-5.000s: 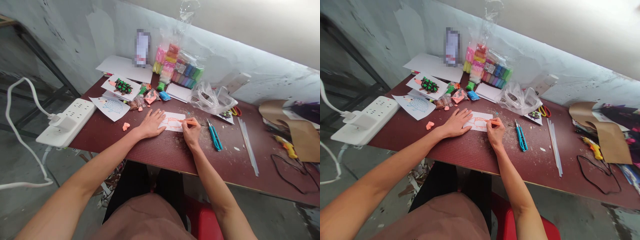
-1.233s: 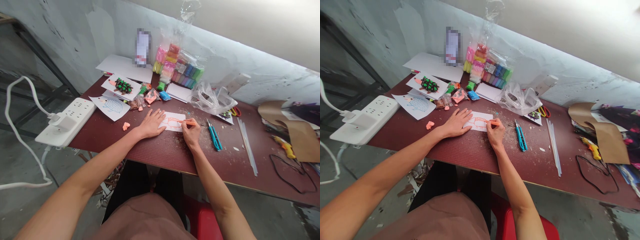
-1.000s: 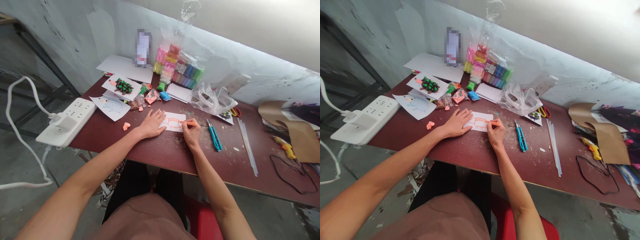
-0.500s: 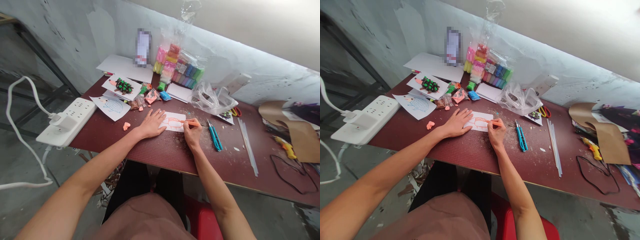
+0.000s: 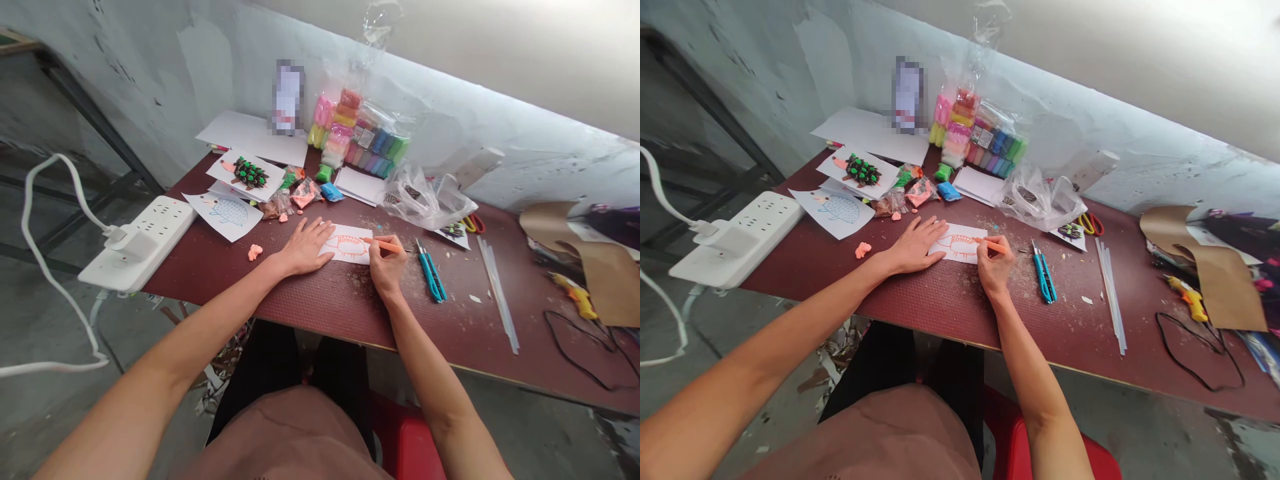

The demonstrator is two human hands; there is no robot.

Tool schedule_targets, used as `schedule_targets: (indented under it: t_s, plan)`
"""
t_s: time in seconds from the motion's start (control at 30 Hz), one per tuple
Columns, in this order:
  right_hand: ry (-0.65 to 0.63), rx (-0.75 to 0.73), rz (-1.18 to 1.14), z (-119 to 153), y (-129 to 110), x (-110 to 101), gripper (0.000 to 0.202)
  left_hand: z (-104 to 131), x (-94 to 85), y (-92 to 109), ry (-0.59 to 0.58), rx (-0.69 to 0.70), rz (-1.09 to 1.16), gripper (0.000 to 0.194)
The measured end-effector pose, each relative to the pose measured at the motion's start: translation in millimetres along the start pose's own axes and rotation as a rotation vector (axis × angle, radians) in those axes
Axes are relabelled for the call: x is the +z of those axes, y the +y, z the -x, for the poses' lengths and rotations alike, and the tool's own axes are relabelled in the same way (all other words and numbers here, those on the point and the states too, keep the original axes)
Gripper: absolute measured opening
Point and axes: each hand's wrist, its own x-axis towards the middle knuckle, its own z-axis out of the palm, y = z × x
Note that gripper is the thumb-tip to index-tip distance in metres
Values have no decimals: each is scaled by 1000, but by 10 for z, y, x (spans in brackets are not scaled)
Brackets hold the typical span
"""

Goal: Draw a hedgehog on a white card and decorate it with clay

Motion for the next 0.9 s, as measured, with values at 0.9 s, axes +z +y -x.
schedule_targets:
  t_s: [0.9]
  plan:
    - [-55, -9, 6, 29, 20, 43, 19, -232, -212, 182, 63, 46, -185, 37]
